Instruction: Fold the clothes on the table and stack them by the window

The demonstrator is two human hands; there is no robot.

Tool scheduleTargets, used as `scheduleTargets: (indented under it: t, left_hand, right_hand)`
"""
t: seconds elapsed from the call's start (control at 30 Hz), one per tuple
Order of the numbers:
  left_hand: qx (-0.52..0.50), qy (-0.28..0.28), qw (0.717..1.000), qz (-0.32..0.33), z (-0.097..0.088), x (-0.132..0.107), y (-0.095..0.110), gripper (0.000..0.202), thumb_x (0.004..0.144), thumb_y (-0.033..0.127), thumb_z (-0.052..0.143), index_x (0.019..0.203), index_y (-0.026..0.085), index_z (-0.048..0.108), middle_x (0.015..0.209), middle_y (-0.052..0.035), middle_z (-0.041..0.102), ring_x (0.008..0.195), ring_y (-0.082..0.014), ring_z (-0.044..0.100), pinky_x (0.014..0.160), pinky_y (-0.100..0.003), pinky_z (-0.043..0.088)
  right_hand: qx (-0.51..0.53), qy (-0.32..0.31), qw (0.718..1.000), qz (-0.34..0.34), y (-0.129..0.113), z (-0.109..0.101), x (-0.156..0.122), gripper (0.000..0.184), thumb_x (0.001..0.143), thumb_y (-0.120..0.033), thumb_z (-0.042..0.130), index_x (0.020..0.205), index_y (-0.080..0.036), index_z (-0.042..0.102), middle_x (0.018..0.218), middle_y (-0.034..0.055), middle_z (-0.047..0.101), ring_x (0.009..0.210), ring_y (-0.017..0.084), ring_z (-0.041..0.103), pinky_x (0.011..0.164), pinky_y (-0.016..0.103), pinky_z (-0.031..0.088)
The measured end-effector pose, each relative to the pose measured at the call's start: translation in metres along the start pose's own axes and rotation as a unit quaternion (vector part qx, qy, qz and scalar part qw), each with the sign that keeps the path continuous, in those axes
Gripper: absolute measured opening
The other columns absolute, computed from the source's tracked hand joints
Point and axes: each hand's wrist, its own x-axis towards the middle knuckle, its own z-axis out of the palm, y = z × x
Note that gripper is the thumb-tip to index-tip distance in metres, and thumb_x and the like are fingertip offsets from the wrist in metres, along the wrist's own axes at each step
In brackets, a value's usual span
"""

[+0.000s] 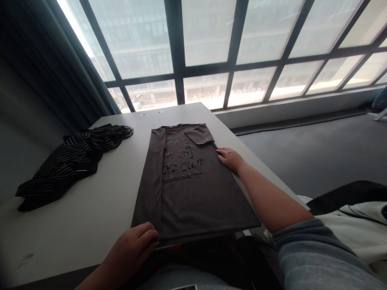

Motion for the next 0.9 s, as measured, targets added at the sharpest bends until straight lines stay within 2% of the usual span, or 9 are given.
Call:
scheduleTargets:
  t: [0.17,0.23,0.37,0.53,0.7,0.8,0.9]
  left_hand:
    - [-0.026,-0.068,0.997,-0.015,-0.013,0.004,0.000,0.009,0.093,0.018,0.068,0.100,0.024,0.067,0.099,-0.0008,0.071,0.085,-0.0183,0.070,0.073,-0.028,0.050]
    - [-0.028,-0.078,0.997,-0.005,-0.018,0.009,-0.001,0.003,0.097,0.022,0.065,0.098,0.024,0.067,0.095,-0.0002,0.071,0.082,-0.0173,0.069,0.071,-0.027,0.048]
    - [0.004,-0.093,0.995,0.045,-0.023,0.033,0.001,0.015,0.103,0.026,0.057,0.092,0.023,0.067,0.086,0.0011,0.069,0.076,-0.0163,0.067,0.068,-0.028,0.046]
    - [0.029,-0.146,0.970,0.194,-0.012,0.097,0.017,0.011,0.102,0.032,0.062,0.100,0.024,0.070,0.096,0.0000,0.072,0.084,-0.0172,0.067,0.074,-0.029,0.051]
    - [0.022,-0.152,0.927,0.343,0.013,0.176,0.044,0.021,0.103,0.036,0.061,0.119,0.027,0.071,0.127,-0.0045,0.070,0.103,-0.0203,0.068,0.087,-0.033,0.057]
    - [0.013,-0.148,0.915,0.375,0.030,0.219,0.064,0.033,0.104,0.035,0.057,0.136,0.029,0.066,0.150,-0.0032,0.061,0.112,-0.0219,0.069,0.094,-0.036,0.058]
    - [0.017,-0.167,0.913,0.371,0.046,0.252,0.082,0.046,0.106,0.038,0.052,0.152,0.035,0.055,0.165,0.0000,0.049,0.108,-0.0204,0.074,0.080,-0.034,0.061]
  right_hand:
    - [0.004,0.006,1.000,-0.007,0.000,-0.001,-0.002,0.048,0.097,-0.035,0.055,0.138,-0.018,0.072,0.145,0.0125,0.068,0.137,0.030,0.062,0.123,0.048,0.044]
    - [0.013,0.007,1.000,-0.009,-0.001,-0.001,-0.002,0.048,0.096,-0.034,0.056,0.139,-0.019,0.072,0.145,0.0115,0.068,0.138,0.029,0.061,0.123,0.048,0.044]
    - [0.035,0.010,0.999,-0.002,-0.006,-0.004,-0.003,0.049,0.095,-0.033,0.058,0.139,-0.020,0.072,0.145,0.0111,0.068,0.137,0.029,0.061,0.123,0.047,0.043]
    - [0.110,0.026,0.993,0.034,-0.009,-0.012,-0.005,0.045,0.098,-0.041,0.055,0.133,-0.022,0.075,0.139,0.0094,0.072,0.134,0.029,0.063,0.121,0.046,0.045]
    - [0.208,0.040,0.972,0.099,0.002,-0.020,0.000,0.048,0.105,-0.048,0.042,0.131,-0.025,0.076,0.138,0.0054,0.073,0.133,0.026,0.064,0.120,0.044,0.044]
    - [0.224,0.012,0.970,0.098,0.012,-0.020,0.015,0.047,0.106,-0.047,0.041,0.128,-0.026,0.077,0.141,0.0042,0.072,0.137,0.025,0.062,0.124,0.044,0.040]
    - [0.259,-0.009,0.958,0.118,0.020,-0.016,0.043,0.047,0.108,-0.047,0.040,0.125,-0.026,0.078,0.144,0.0053,0.070,0.140,0.025,0.060,0.127,0.044,0.036]
